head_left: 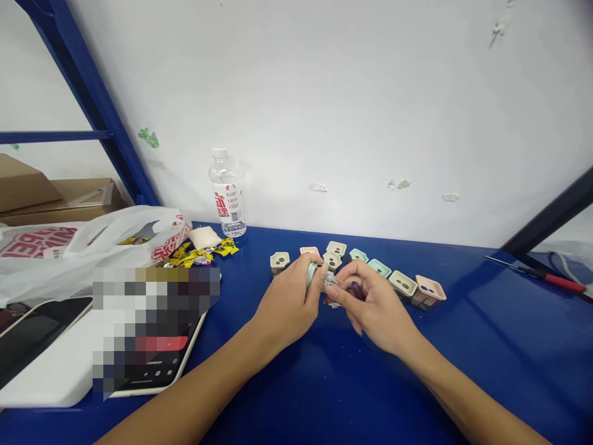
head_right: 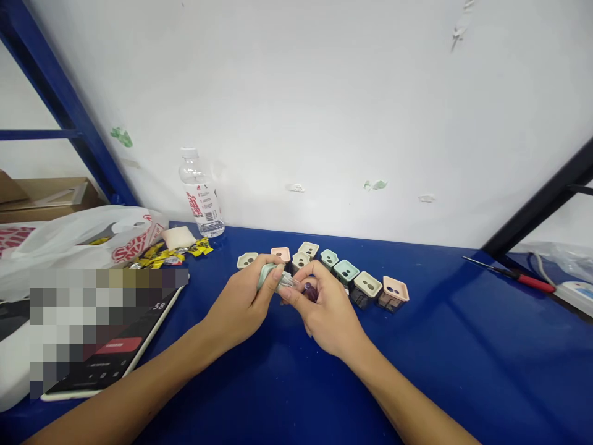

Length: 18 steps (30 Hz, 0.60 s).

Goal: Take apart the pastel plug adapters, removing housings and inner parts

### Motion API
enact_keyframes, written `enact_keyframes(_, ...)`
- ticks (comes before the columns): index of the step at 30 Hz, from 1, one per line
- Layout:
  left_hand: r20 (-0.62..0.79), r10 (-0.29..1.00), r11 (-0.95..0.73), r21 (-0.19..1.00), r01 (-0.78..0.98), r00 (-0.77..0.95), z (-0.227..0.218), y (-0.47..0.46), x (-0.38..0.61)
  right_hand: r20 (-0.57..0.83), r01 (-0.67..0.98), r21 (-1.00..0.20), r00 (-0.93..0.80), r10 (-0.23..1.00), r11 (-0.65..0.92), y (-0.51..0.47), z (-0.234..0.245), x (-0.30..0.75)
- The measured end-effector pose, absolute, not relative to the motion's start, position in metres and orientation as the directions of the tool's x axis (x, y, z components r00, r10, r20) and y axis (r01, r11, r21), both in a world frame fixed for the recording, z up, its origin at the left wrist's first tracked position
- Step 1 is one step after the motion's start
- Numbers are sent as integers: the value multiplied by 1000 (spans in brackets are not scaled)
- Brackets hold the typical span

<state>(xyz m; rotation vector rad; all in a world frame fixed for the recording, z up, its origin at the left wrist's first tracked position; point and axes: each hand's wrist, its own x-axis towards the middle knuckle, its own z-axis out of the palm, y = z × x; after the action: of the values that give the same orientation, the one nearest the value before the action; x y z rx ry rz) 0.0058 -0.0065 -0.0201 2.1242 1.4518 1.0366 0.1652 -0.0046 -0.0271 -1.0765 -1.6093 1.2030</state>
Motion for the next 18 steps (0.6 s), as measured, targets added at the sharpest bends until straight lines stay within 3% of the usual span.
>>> enact_keyframes(18,322,862,-507,578,640,392,-16,-6,1,43,225,-957,-510,859,182,-5,-19,181)
